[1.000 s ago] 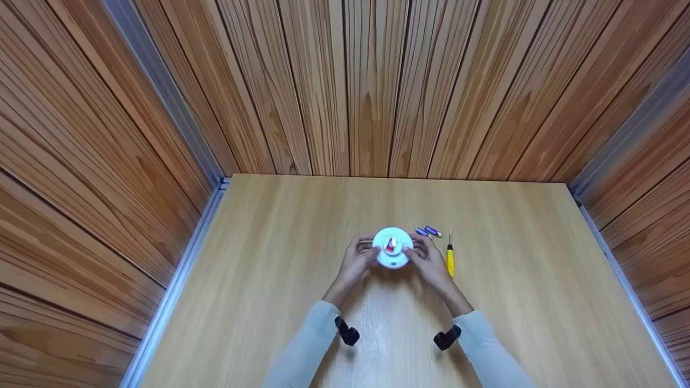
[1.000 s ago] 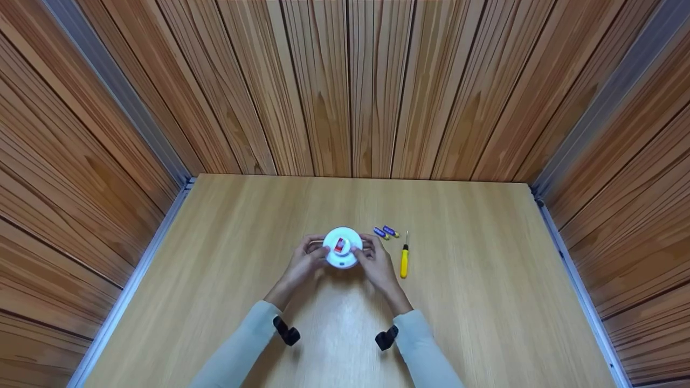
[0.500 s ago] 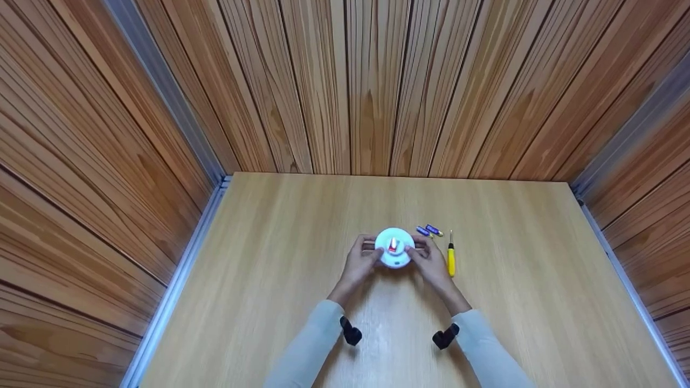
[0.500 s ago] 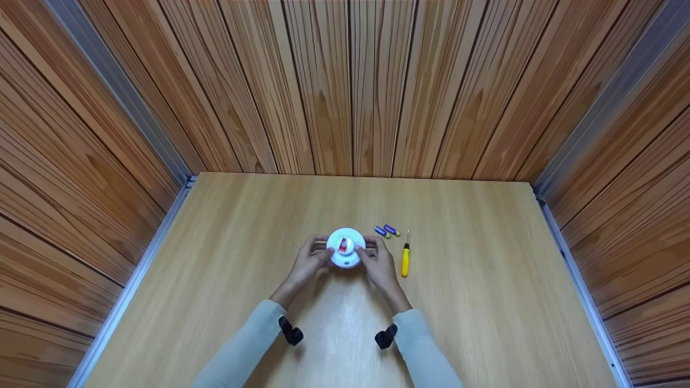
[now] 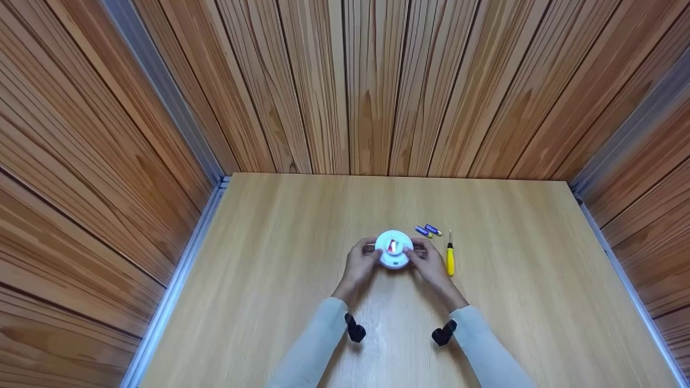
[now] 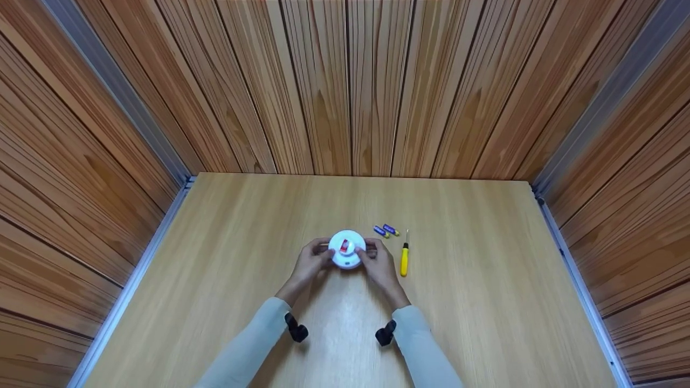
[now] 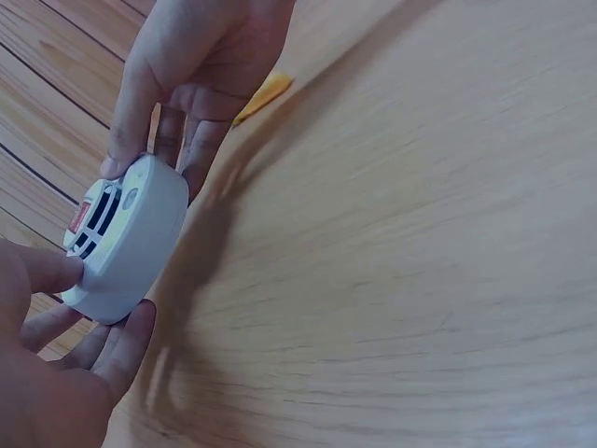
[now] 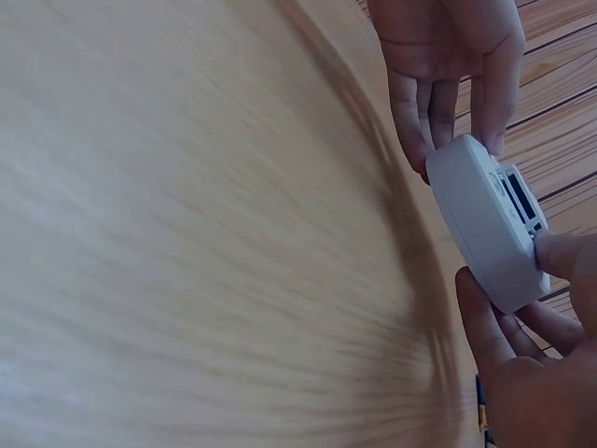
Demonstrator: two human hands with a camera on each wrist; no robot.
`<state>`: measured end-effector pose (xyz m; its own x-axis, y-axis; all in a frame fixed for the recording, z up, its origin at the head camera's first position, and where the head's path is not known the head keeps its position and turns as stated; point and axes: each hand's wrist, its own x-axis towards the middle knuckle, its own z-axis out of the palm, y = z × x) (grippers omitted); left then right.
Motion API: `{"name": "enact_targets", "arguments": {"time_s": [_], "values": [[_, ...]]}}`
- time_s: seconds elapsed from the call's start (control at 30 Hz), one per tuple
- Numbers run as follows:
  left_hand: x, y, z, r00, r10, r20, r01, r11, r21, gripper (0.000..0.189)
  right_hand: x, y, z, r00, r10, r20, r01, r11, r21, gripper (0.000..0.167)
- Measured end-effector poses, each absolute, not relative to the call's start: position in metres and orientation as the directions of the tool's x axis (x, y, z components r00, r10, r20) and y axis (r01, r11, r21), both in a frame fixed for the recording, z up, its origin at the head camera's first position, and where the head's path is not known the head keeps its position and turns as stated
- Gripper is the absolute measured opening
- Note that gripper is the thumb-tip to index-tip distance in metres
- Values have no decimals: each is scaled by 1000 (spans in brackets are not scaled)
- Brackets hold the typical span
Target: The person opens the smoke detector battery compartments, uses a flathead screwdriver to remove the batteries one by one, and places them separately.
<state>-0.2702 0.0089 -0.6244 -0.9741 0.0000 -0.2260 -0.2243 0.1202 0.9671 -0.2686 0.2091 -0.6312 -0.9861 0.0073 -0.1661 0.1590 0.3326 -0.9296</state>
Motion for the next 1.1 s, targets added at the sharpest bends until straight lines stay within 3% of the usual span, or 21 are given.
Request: {"name": "enact_targets", "arguments": {"time_s": [0.13, 0.3, 0.73, 1.1], "values": [[-272, 9, -627, -966, -8, -257, -256, 124, 959, 31, -271, 211, -635, -982, 2, -190, 178, 358, -917, 48], [-274, 10, -630, -969, -27, -244, -246, 166, 955, 30, -272, 209, -638, -991, 25, -132, 131, 399, -907, 45], [-274, 11, -635, -997, -53, -51, -66, 326, 943, 28, -273, 202, -640, -998, 48, -30, 49, 461, -886, 39], [-274, 10, -632, -986, -40, -163, -167, 316, 934, 32, -272, 199, -641, -996, 72, -47, 75, 450, -890, 36]]}}
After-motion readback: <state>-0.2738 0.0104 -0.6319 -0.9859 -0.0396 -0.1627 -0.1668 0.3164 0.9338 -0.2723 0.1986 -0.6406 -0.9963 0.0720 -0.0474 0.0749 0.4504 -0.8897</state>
